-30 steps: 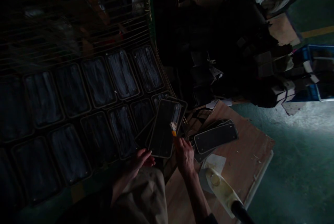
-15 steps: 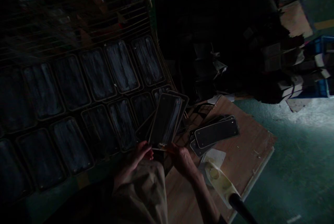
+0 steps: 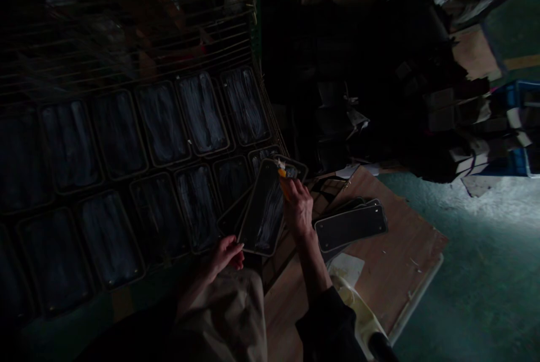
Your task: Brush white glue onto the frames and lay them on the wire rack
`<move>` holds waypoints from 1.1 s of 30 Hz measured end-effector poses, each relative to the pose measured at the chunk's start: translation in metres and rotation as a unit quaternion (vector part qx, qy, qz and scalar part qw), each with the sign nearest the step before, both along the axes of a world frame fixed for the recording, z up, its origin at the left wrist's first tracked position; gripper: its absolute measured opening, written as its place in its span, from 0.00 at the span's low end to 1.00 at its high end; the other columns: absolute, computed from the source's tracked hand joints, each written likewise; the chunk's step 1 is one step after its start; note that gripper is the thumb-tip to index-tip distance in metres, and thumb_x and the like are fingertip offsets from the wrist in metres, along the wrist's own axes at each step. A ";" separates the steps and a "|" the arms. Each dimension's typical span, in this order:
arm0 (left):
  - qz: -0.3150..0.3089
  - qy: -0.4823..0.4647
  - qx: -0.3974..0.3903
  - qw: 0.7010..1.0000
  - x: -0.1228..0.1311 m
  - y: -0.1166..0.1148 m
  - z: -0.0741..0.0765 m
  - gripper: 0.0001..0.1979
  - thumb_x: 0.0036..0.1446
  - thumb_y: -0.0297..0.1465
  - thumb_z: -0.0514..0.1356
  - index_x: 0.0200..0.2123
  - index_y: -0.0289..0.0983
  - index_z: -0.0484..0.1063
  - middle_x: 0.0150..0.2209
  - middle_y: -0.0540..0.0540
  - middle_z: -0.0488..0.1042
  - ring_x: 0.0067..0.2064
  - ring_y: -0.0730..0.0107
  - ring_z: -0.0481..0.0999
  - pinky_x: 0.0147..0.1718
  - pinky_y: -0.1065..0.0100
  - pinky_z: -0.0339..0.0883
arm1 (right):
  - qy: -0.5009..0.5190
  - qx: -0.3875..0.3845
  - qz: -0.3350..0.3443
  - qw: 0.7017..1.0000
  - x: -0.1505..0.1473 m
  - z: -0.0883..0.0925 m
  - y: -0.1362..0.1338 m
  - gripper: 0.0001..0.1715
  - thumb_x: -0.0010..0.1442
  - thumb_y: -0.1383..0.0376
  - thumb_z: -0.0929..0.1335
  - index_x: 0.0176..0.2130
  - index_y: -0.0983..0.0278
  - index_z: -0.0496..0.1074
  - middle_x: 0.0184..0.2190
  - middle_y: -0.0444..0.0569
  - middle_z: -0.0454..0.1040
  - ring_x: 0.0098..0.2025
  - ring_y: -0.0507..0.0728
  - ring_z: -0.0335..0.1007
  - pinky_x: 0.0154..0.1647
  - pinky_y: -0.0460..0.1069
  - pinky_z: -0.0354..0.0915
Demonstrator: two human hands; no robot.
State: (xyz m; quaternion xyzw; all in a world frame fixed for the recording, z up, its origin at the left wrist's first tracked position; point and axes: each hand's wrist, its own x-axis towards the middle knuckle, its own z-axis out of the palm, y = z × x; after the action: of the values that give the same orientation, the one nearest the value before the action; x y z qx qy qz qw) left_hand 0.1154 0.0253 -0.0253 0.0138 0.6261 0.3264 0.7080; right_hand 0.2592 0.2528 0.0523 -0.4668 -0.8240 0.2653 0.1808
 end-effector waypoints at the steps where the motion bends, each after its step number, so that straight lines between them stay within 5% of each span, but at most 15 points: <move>1: 0.001 0.000 -0.002 1.000 0.000 0.000 0.000 0.28 0.40 0.54 0.64 0.29 0.38 0.58 0.16 0.54 0.72 0.16 0.70 0.73 0.13 0.73 0.65 | -0.014 0.002 0.015 1.000 -0.001 -0.002 -0.003 0.25 0.57 0.77 0.59 0.50 0.61 0.69 0.40 0.50 0.72 0.41 0.58 0.68 0.41 0.50 0.63; 8: 0.001 0.003 0.002 1.000 0.000 -0.003 -0.003 0.25 0.45 0.52 0.63 0.28 0.39 0.58 0.17 0.54 0.72 0.16 0.70 0.73 0.14 0.73 0.66 | -0.050 -0.097 0.128 0.986 0.017 0.003 -0.098 0.22 0.59 0.77 0.59 0.50 0.63 0.68 0.36 0.50 0.72 0.37 0.57 0.66 0.39 0.50 0.63; 12: -0.006 -0.001 0.007 1.000 -0.002 -0.003 0.000 0.23 0.47 0.51 0.62 0.30 0.38 0.60 0.18 0.53 0.72 0.17 0.71 0.74 0.15 0.73 0.67 | -0.034 -0.197 0.128 0.971 0.029 0.017 -0.140 0.18 0.62 0.75 0.59 0.48 0.61 0.69 0.31 0.46 0.71 0.31 0.53 0.66 0.32 0.46 0.62; 16: -0.003 -0.011 0.008 1.000 -0.001 -0.004 -0.002 0.25 0.44 0.52 0.63 0.30 0.38 0.59 0.18 0.54 0.72 0.17 0.71 0.74 0.16 0.73 0.67 | 0.028 -0.234 0.063 0.970 0.027 0.023 -0.110 0.15 0.64 0.71 0.60 0.46 0.59 0.70 0.32 0.44 0.71 0.30 0.51 0.68 0.29 0.43 0.62; 21: -0.005 -0.006 0.017 1.000 0.000 -0.006 -0.007 0.27 0.43 0.54 0.63 0.29 0.39 0.59 0.17 0.54 0.72 0.16 0.73 0.72 0.14 0.74 0.66 | -0.017 -0.084 0.054 0.995 0.000 0.018 -0.026 0.20 0.61 0.73 0.61 0.50 0.60 0.69 0.39 0.49 0.71 0.39 0.56 0.68 0.38 0.48 0.63; 24: -0.010 -0.003 0.021 1.000 -0.001 -0.005 -0.006 0.26 0.43 0.54 0.63 0.29 0.38 0.59 0.17 0.55 0.71 0.16 0.73 0.72 0.15 0.74 0.66 | -0.075 -0.014 0.083 0.994 -0.016 0.005 -0.002 0.24 0.57 0.77 0.61 0.52 0.61 0.68 0.41 0.51 0.71 0.40 0.58 0.67 0.42 0.50 0.63; 28: -0.017 0.009 0.018 1.000 -0.002 -0.004 -0.006 0.26 0.44 0.53 0.62 0.29 0.38 0.59 0.17 0.55 0.71 0.15 0.73 0.71 0.14 0.74 0.65 | -0.083 -0.005 0.139 0.987 -0.019 -0.009 -0.021 0.26 0.57 0.79 0.60 0.52 0.63 0.67 0.39 0.51 0.71 0.39 0.58 0.66 0.42 0.51 0.63; 33: -0.020 0.011 0.022 1.000 -0.004 -0.003 -0.005 0.23 0.46 0.51 0.62 0.30 0.38 0.60 0.17 0.55 0.70 0.16 0.74 0.72 0.14 0.74 0.65 | -0.064 -0.078 0.218 0.971 -0.002 0.001 -0.077 0.21 0.63 0.77 0.59 0.52 0.62 0.67 0.38 0.50 0.72 0.39 0.56 0.67 0.42 0.50 0.64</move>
State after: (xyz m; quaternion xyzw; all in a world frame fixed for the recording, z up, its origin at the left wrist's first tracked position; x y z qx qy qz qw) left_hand 0.1118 0.0220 -0.0305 0.0449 0.6261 0.3257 0.7070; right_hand 0.2573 0.1754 0.0531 -0.3048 -0.8926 0.3310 0.0286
